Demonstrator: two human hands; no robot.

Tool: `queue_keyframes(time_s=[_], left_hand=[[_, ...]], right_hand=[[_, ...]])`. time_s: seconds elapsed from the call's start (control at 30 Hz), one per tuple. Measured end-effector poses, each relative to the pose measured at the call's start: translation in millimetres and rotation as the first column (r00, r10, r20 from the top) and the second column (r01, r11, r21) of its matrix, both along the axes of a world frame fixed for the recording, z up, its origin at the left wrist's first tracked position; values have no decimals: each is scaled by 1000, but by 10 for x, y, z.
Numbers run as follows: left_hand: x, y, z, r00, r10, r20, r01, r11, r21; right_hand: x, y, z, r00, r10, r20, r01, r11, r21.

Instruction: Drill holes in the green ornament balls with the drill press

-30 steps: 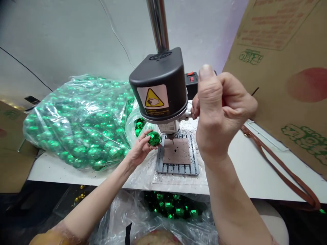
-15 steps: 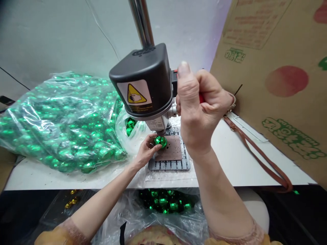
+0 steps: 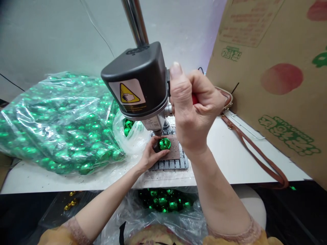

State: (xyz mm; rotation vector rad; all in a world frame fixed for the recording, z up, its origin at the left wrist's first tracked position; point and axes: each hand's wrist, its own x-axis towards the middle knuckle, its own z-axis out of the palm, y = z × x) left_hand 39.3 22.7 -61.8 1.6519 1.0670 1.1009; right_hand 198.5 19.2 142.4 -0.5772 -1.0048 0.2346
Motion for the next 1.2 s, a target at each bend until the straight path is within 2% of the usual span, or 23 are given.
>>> queue_keyframes(time_s=[0.23, 0.57, 0.77, 1.03, 1.2], left_hand=[[-13, -11, -7, 1000, 5, -27, -5, 1000, 1], [-5, -13, -14, 1000, -8, -4, 8, 1000, -7], [-6, -17, -19, 1000, -1, -6, 1, 1000, 3], [-9, -8, -50, 1000, -10, 6, 10, 1000, 7], [-3, -7, -50, 1000, -6, 0, 6, 1000, 22]], right_hand=[[-26, -54, -128, 997, -78, -23, 78, 996, 29], [-63, -59, -344, 988, -151, -34, 154, 973, 171], [-53, -100, -413, 989, -138, -49, 143, 980, 141], [-10, -86, -519, 994, -99, 37, 85, 958, 275], [13, -62, -558, 989, -119, 86, 82, 935, 346]])
